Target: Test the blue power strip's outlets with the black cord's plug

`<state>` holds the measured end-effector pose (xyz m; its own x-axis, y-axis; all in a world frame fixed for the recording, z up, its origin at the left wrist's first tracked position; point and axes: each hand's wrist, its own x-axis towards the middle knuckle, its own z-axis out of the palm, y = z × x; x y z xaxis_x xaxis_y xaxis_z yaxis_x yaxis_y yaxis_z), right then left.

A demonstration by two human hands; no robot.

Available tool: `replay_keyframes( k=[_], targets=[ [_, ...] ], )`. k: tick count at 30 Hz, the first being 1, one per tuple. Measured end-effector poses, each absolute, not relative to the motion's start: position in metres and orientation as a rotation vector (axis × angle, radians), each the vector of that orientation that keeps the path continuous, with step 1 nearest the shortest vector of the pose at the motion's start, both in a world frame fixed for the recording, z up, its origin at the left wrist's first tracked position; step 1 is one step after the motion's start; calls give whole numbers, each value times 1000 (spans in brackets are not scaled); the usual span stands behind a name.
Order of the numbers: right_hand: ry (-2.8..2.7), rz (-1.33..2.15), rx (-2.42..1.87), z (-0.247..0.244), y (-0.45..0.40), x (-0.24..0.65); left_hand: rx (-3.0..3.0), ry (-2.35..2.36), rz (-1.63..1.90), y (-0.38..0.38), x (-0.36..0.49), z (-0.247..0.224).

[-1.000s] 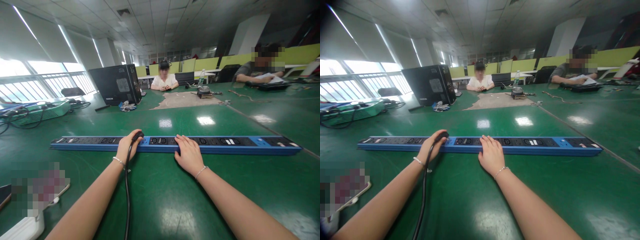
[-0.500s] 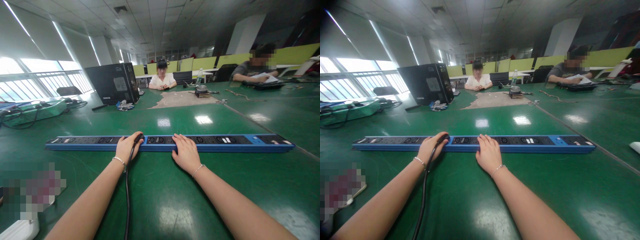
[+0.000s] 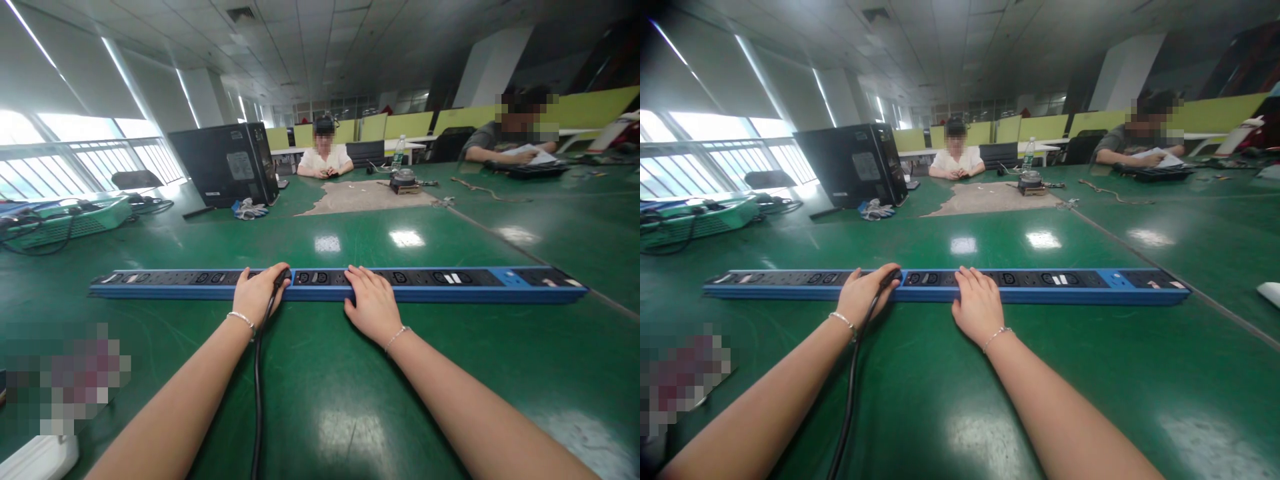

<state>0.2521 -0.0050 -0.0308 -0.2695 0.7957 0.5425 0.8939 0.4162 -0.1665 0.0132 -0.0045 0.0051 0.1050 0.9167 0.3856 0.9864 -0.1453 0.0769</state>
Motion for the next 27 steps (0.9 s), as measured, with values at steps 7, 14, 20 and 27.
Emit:
replay_keyframes(
  k=[7, 14, 20, 27],
  targets=[
    [-2148, -216, -1416, -28, -6, 255, -2215, -1879, -590, -8, 9, 2],
    [-2131, -187, -1424, -28, -5, 254, -2189, -1934, -637, -1, 8, -7],
    [-2027, -267, -1578, -30, -6, 254, -2165, -1969, -686, -1, 11, -14],
    [-2030, -297, -1577, -33, -6, 254, -2263, -1925, -782, 6, 3, -18]
  ],
)
